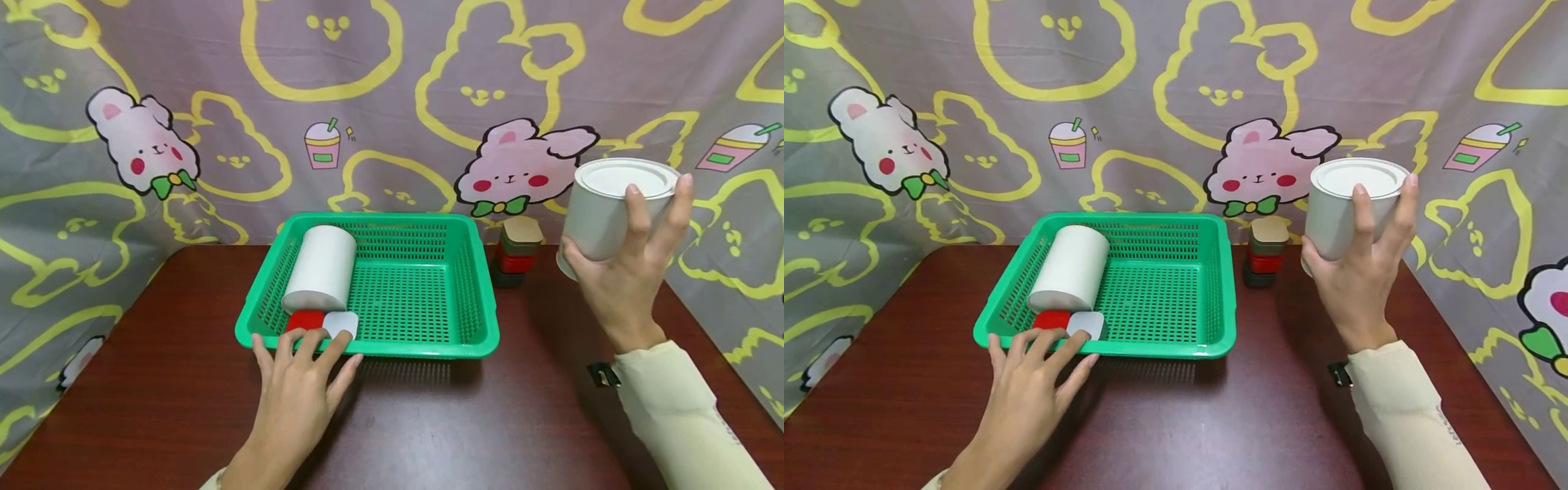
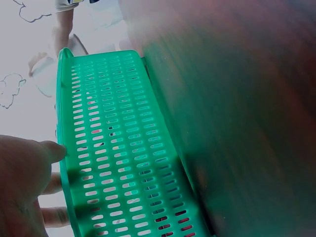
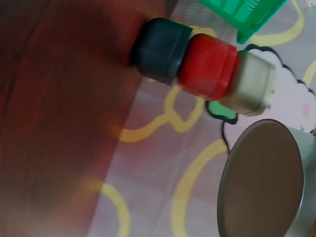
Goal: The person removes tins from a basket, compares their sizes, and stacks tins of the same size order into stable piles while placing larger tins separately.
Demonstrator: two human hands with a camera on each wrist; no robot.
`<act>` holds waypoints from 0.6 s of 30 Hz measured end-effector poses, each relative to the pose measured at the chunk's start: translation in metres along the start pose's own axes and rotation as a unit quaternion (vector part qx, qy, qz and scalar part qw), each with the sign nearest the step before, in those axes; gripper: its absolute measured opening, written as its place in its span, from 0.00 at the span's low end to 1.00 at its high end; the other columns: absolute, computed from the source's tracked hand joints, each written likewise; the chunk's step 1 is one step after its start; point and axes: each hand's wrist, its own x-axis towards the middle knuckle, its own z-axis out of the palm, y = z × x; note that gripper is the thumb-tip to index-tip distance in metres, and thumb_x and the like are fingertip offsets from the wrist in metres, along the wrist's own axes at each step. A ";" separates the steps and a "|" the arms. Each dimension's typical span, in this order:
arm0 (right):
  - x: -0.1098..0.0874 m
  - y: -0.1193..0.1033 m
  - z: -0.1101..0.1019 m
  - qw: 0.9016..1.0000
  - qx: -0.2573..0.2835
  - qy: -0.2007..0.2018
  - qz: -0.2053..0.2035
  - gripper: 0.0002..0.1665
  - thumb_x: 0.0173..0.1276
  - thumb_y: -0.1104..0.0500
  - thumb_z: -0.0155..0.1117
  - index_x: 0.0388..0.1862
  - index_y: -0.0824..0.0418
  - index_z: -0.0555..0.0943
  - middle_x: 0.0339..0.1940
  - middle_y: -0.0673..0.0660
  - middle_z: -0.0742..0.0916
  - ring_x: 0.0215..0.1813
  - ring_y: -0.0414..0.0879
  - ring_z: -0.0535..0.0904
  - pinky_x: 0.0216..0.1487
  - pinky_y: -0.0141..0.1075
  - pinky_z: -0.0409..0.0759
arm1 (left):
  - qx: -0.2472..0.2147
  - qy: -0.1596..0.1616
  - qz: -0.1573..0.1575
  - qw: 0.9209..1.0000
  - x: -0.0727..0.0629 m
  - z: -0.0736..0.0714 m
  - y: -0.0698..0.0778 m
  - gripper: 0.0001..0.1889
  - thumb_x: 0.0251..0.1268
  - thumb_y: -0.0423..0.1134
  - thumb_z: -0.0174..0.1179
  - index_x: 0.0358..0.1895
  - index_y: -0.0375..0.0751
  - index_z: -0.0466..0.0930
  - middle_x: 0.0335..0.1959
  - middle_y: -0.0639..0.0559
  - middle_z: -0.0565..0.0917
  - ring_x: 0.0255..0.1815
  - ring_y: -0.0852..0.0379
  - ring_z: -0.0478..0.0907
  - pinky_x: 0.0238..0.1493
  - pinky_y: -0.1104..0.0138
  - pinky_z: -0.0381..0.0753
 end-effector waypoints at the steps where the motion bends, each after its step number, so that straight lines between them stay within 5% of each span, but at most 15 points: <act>1: -0.001 0.004 0.000 1.000 0.003 -0.001 0.005 0.49 0.52 0.59 0.81 0.70 0.40 0.68 0.81 0.66 0.62 0.83 0.49 0.57 0.77 0.57 0.67 | 0.000 0.000 0.000 1.000 0.000 0.000 0.000 0.34 0.84 0.66 0.35 0.50 0.50 0.90 0.41 0.44 0.87 0.47 0.35 0.78 0.55 0.13 0.58; 13: -0.016 0.040 0.001 0.998 -0.033 -0.058 0.021 0.49 0.51 0.62 0.81 0.67 0.48 0.64 0.80 0.65 0.60 0.83 0.53 0.56 0.76 0.61 0.68 | 0.003 -0.005 0.001 1.000 0.001 -0.001 0.000 0.34 0.84 0.66 0.34 0.50 0.50 0.90 0.42 0.44 0.87 0.48 0.35 0.78 0.55 0.13 0.59; 18: -0.022 0.055 0.003 0.995 -0.052 -0.077 0.023 0.48 0.52 0.60 0.80 0.68 0.51 0.63 0.82 0.64 0.60 0.84 0.56 0.54 0.79 0.60 0.61 | 0.001 -0.007 -0.002 1.000 0.000 -0.001 0.000 0.35 0.84 0.66 0.33 0.50 0.50 0.90 0.42 0.44 0.87 0.48 0.35 0.78 0.55 0.13 0.58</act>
